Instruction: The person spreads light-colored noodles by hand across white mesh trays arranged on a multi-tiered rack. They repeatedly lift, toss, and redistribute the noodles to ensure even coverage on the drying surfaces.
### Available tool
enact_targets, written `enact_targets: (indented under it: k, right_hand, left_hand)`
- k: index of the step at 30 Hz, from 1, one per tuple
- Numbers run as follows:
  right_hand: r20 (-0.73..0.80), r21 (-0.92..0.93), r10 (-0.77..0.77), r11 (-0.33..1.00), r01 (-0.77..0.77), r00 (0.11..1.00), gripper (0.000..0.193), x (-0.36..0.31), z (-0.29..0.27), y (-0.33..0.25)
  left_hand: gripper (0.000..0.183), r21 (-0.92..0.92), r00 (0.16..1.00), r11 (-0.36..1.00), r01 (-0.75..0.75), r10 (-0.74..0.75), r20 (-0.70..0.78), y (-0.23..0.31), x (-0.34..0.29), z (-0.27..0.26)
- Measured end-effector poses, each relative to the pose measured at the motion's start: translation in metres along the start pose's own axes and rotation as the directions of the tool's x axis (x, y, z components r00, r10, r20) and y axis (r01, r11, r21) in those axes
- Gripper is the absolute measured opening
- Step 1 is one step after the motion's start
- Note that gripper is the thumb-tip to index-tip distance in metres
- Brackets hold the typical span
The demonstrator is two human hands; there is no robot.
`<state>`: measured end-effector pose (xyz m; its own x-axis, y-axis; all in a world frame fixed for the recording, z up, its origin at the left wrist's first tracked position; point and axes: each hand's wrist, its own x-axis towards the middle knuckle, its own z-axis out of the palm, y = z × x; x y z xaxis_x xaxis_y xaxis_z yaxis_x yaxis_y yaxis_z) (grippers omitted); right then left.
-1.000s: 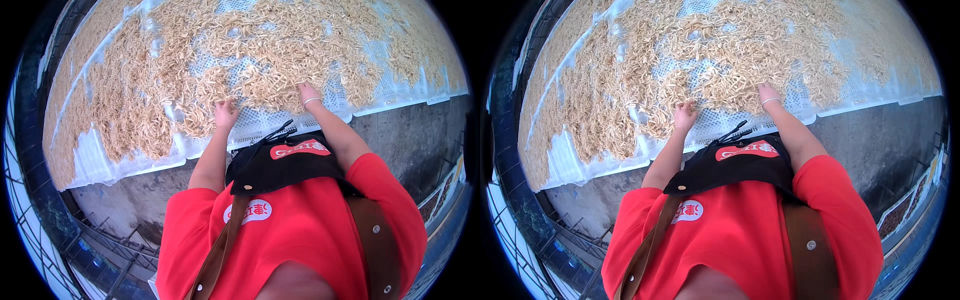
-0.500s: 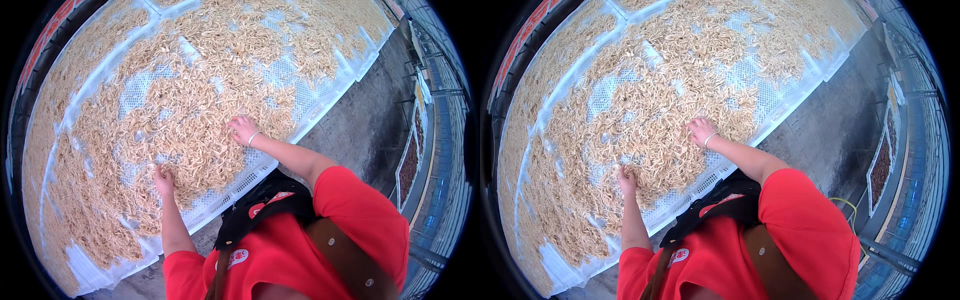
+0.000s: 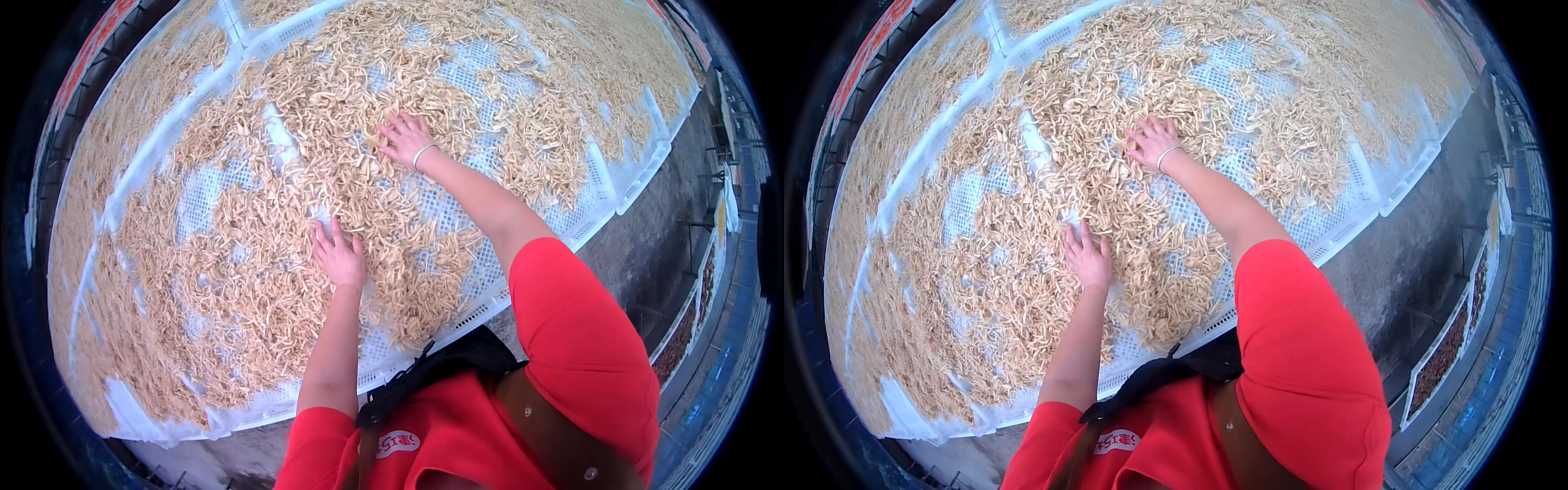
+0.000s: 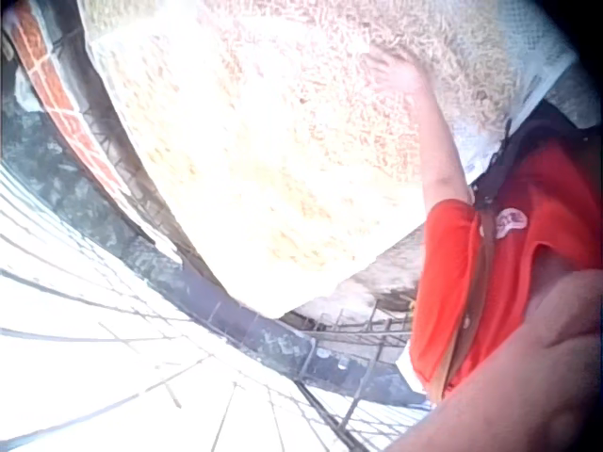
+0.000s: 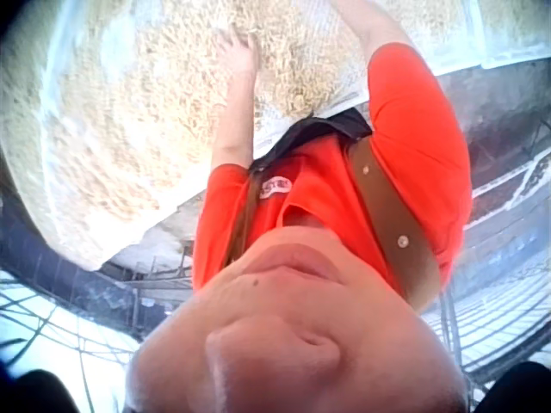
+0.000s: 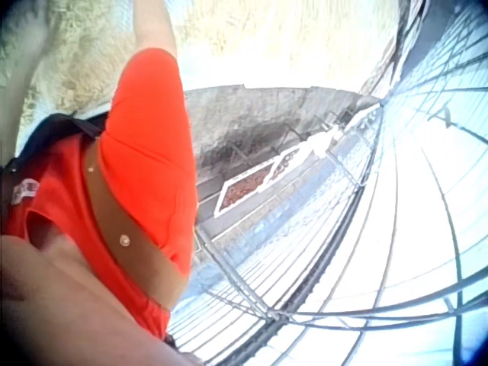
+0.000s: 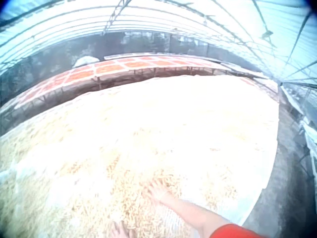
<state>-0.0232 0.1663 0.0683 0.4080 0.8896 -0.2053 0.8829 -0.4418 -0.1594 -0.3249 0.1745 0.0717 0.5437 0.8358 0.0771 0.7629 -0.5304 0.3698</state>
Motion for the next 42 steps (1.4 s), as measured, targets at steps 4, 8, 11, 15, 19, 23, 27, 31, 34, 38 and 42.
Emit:
enact_targets:
  k: [4,8,11,15,19,23,27,31,34,38,42]
  right_hand:
    - [0.053,-0.168,0.111,0.981,-0.1,0.992,0.052,0.063,-0.003,0.109]
    - [-0.04,0.121,0.689,0.722,-0.681,0.723,0.055,0.071,-0.04,0.239]
    - [-0.115,-0.018,0.655,0.75,-0.661,0.747,0.057,0.076,-0.056,0.25]
    - [-0.039,0.102,0.126,0.987,-0.122,0.991,0.065,0.063,-0.026,0.117]
    - [0.073,0.019,-0.053,0.998,0.052,0.996,0.063,-0.043,0.019,0.057]
    - [0.139,0.161,0.112,0.978,-0.134,0.984,0.052,-0.115,0.022,0.097]
    - [0.07,0.116,0.323,0.937,-0.329,0.944,0.052,-0.173,-0.012,0.13]
    - [-0.008,0.091,0.313,0.946,-0.31,0.95,0.056,-0.224,-0.026,0.115]
    - [-0.017,0.121,0.218,0.969,-0.215,0.976,0.055,-0.252,-0.025,0.073]
    - [-0.002,0.197,0.146,0.97,-0.142,0.989,0.049,-0.272,-0.037,0.025]
    - [-0.117,0.209,0.069,0.977,-0.044,0.991,0.043,-0.281,-0.054,-0.021]
  left_hand:
    - [0.051,0.177,0.995,0.984,0.03,-0.011,-0.103,0.009,-0.005,0.023]
    - [0.052,0.159,0.996,0.987,0.017,-0.004,-0.086,0.017,-0.001,0.024]
    - [0.054,0.163,0.996,0.987,0.005,0.008,-0.084,0.021,0.002,0.025]
    - [0.055,0.202,0.997,0.979,0.004,0.012,-0.081,0.022,0.003,0.025]
    - [0.058,0.258,0.999,0.966,0.033,-0.022,-0.047,0.031,0.005,0.02]
    - [0.062,0.323,0.998,0.945,0.06,-0.054,-0.027,0.023,-0.001,0.018]
    - [0.07,0.418,0.992,0.908,0.025,-0.075,0.105,0.039,-0.003,0.006]
    - [0.066,0.288,0.955,0.936,-0.205,0.127,0.267,0.076,-0.029,0.006]
    - [0.051,-0.002,0.812,0.934,-0.357,0.312,0.493,0.111,-0.062,-0.015]
    - [0.043,-0.124,0.93,0.949,-0.289,0.309,0.2,0.094,-0.09,-0.044]
    - [0.038,-0.874,0.939,0.358,0.327,-0.227,0.259,0.007,-0.11,-0.104]
